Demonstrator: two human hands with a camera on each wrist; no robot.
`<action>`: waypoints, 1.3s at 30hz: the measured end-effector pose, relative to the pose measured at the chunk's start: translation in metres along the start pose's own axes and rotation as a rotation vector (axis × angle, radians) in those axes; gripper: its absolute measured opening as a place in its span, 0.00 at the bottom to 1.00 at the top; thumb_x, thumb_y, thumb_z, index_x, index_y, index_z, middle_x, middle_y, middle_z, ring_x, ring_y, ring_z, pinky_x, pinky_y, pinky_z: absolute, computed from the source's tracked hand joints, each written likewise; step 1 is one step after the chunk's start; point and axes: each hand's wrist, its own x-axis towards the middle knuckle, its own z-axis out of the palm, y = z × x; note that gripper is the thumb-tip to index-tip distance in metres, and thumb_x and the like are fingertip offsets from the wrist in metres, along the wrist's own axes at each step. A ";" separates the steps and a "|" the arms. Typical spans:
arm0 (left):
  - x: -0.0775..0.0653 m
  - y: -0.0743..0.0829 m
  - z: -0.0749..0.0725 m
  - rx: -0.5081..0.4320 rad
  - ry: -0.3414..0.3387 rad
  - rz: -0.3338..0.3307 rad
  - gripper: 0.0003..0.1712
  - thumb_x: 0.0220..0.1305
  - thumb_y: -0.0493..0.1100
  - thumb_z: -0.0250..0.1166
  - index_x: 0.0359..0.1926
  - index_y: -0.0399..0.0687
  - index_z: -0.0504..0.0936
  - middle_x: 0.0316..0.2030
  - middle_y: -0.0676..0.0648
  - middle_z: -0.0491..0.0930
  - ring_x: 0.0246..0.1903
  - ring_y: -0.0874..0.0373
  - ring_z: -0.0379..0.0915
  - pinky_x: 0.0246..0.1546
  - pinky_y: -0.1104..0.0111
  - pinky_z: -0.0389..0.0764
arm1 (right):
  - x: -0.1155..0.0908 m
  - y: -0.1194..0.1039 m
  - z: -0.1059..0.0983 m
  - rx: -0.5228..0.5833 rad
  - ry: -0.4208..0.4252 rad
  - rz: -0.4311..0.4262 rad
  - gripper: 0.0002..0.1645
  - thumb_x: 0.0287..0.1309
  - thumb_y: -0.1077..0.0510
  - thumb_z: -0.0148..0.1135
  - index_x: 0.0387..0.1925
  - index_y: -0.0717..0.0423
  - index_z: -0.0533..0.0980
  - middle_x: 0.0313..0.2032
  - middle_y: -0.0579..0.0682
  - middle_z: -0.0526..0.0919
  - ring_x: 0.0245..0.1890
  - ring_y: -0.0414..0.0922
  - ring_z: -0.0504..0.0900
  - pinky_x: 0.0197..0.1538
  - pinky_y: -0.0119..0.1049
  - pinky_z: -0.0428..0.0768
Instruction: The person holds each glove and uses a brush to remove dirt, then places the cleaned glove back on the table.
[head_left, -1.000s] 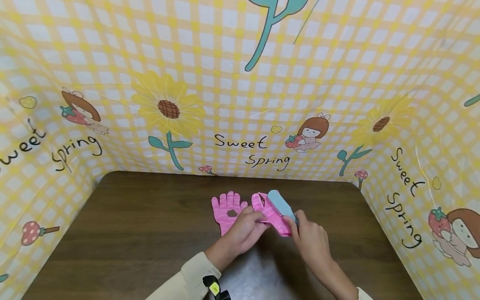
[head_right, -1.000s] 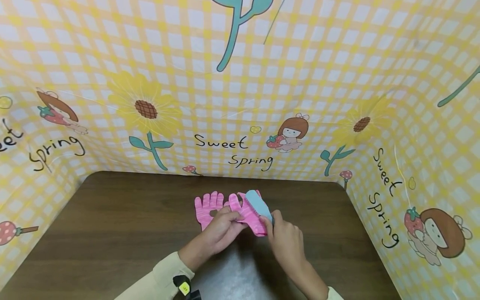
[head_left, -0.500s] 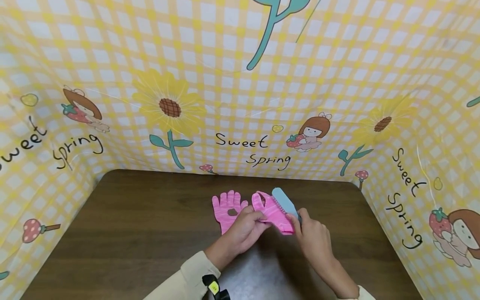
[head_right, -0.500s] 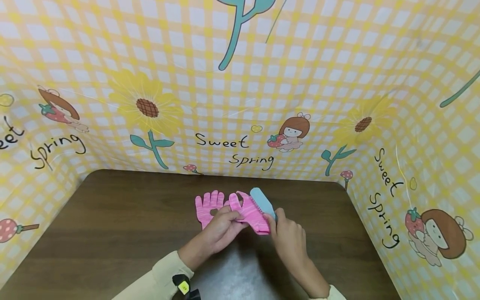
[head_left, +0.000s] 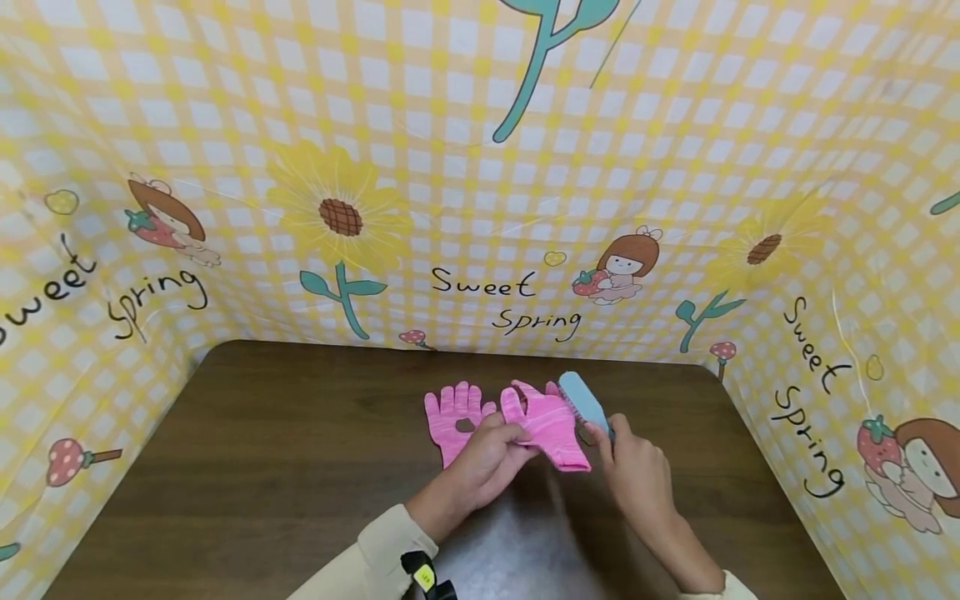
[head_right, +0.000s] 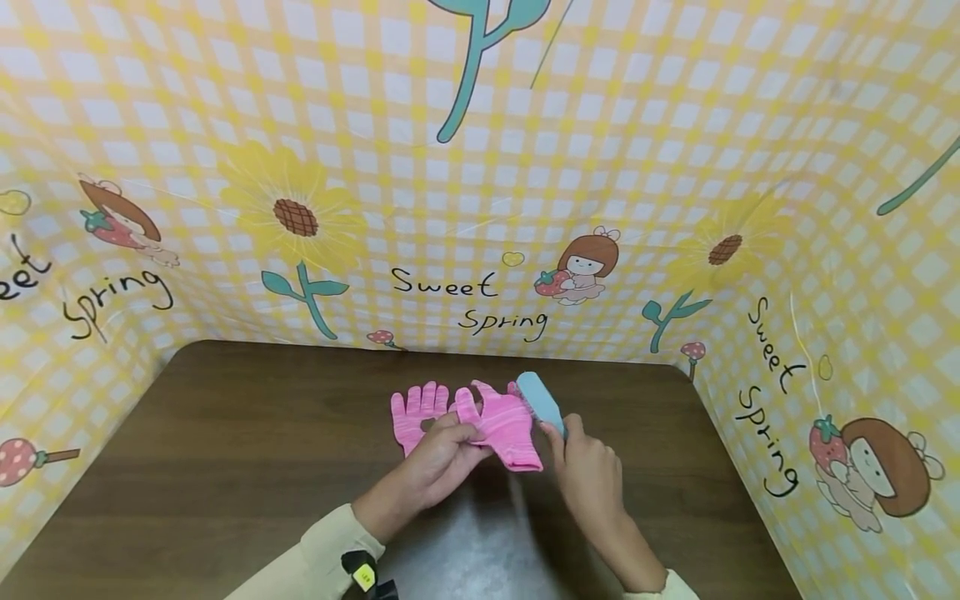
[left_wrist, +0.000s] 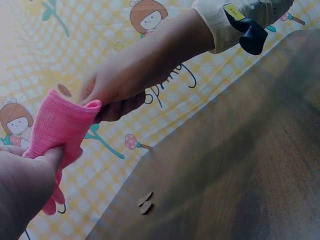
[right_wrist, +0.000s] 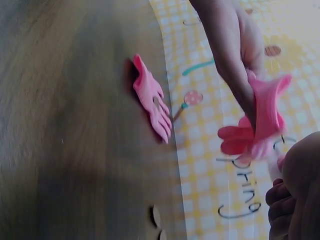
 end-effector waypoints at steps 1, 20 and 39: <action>0.000 0.001 0.000 0.006 0.012 0.006 0.31 0.65 0.23 0.37 0.70 0.24 0.52 0.66 0.40 0.63 0.70 0.51 0.56 0.79 0.54 0.54 | 0.001 0.003 -0.001 0.001 0.001 0.018 0.17 0.67 0.51 0.65 0.37 0.62 0.74 0.12 0.51 0.70 0.12 0.48 0.67 0.15 0.45 0.68; 0.002 -0.001 0.002 -0.011 0.000 0.012 0.36 0.67 0.24 0.37 0.76 0.27 0.46 0.79 0.33 0.48 0.80 0.42 0.41 0.80 0.50 0.47 | -0.011 -0.029 -0.001 0.056 -0.074 -0.095 0.15 0.65 0.49 0.67 0.35 0.54 0.72 0.13 0.37 0.55 0.14 0.35 0.57 0.17 0.28 0.57; 0.001 -0.002 0.002 -0.025 -0.022 0.002 0.37 0.67 0.24 0.36 0.78 0.28 0.46 0.79 0.33 0.48 0.79 0.40 0.42 0.78 0.45 0.47 | -0.004 -0.021 0.001 -0.013 -0.018 -0.047 0.17 0.64 0.49 0.67 0.35 0.57 0.72 0.12 0.43 0.61 0.13 0.43 0.63 0.15 0.38 0.64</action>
